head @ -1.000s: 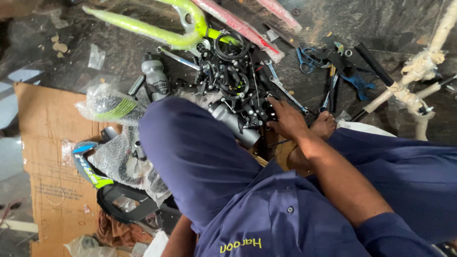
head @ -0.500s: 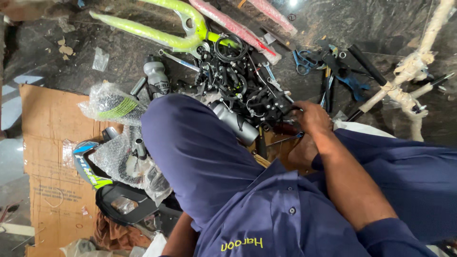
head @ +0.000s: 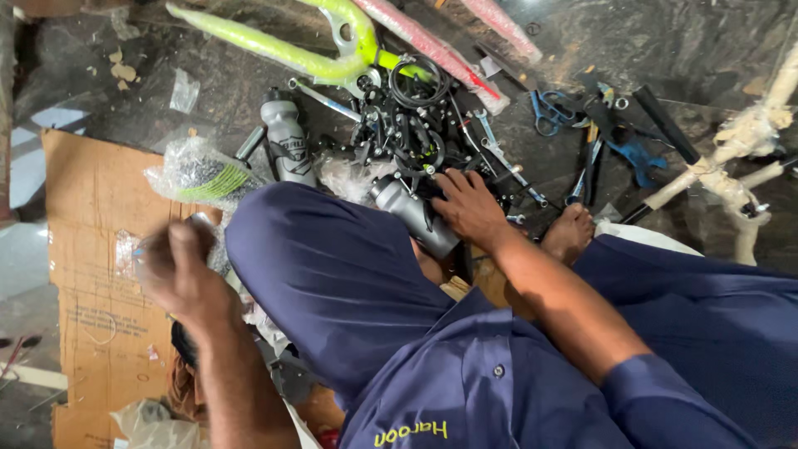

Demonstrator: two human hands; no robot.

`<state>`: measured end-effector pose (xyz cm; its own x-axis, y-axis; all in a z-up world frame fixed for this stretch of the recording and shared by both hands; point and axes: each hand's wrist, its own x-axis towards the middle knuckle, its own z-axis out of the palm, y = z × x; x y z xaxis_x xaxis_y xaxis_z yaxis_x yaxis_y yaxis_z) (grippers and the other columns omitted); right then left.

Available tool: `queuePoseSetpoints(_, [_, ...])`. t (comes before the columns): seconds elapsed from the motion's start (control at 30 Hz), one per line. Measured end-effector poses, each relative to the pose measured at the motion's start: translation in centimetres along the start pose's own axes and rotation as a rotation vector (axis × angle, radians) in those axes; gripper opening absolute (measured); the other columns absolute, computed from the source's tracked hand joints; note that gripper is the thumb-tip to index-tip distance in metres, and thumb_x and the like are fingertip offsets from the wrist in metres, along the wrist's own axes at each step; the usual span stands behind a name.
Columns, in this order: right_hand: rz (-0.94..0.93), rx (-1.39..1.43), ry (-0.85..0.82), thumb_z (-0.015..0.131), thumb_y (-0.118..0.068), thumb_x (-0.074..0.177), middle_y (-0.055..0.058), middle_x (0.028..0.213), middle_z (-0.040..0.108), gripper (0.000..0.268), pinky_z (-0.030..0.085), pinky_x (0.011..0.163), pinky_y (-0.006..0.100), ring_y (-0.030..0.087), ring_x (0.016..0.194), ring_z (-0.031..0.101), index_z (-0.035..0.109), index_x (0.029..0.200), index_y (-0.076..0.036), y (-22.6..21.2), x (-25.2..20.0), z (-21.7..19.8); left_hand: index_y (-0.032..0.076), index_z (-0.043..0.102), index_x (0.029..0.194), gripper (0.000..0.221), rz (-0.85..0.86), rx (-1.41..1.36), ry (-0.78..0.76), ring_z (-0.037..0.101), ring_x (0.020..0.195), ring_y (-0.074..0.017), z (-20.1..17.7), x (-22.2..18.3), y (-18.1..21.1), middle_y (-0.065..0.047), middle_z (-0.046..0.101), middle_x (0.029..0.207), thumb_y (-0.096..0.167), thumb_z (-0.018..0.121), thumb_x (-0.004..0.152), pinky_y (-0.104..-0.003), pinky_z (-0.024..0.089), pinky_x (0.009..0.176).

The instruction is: The person assembles and adjusts bicycle brake components, handling individual metal parts, a cable, and using a hex key to tighten fasteners.

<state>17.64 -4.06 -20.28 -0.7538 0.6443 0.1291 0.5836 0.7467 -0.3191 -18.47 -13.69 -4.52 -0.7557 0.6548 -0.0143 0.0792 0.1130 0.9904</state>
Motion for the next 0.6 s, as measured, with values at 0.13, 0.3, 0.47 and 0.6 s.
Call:
queuePoseSetpoints(0.13, [0.153, 0.197, -0.106, 0.063, -0.014, 0.079, 0.013, 0.095, 0.063, 0.013, 0.053, 0.075, 0.048, 0.036, 0.094, 0.066, 0.066, 0.091, -0.008, 4.2, -1.5, 4.7, -0.003, 0.063, 0.127, 0.024, 0.180, 0.005, -0.288, 0.063, 0.091, -0.0150, 8.4, 0.3, 8.6, -0.010, 0.068, 0.108, 0.016, 0.068, 0.113, -0.029, 0.054, 0.083])
queuePoseSetpoints(0.3, [0.541, 0.094, 0.086, 0.062, -0.005, 0.089, 0.018, 0.102, 0.068, 0.007, 0.053, 0.078, 0.052, 0.042, 0.090, 0.066, 0.068, 0.093, -0.004, 11.2, -6.1, 2.2, 0.013, 0.070, 0.120, 0.040, 0.503, 0.651, -0.908, 0.070, 0.106, -0.0304, 22.6, -1.6, 4.5, -0.010, 0.074, 0.117, 0.033, 0.080, 0.087, -0.042, 0.055, 0.087])
queuePoseSetpoints(0.47, [0.632, 0.123, 0.243, 0.066, -0.004, 0.090, 0.018, 0.107, 0.068, 0.016, 0.053, 0.085, 0.051, 0.042, 0.097, 0.065, 0.072, 0.105, -0.002, 11.4, -5.5, -0.8, 0.018, 0.069, 0.121, 0.031, 0.748, 1.254, -1.518, 0.063, 0.114, -0.0327, 27.7, -9.3, -10.1, -0.011, 0.069, 0.121, 0.029, 0.054, 0.097, -0.050, 0.052, 0.089])
queuePoseSetpoints(0.6, [0.486, 0.048, 0.260, 0.070, -0.006, 0.088, 0.014, 0.117, 0.067, 0.020, 0.052, 0.093, 0.050, 0.041, 0.108, 0.062, 0.071, 0.108, -0.005, 8.4, -3.3, 1.3, 0.021, 0.066, 0.127, 0.043, 0.739, 1.345, -1.806, 0.055, 0.122, -0.0296, 24.0, -13.7, -16.3, -0.007, 0.064, 0.127, 0.038, 0.064, 0.088, -0.050, 0.043, 0.097])
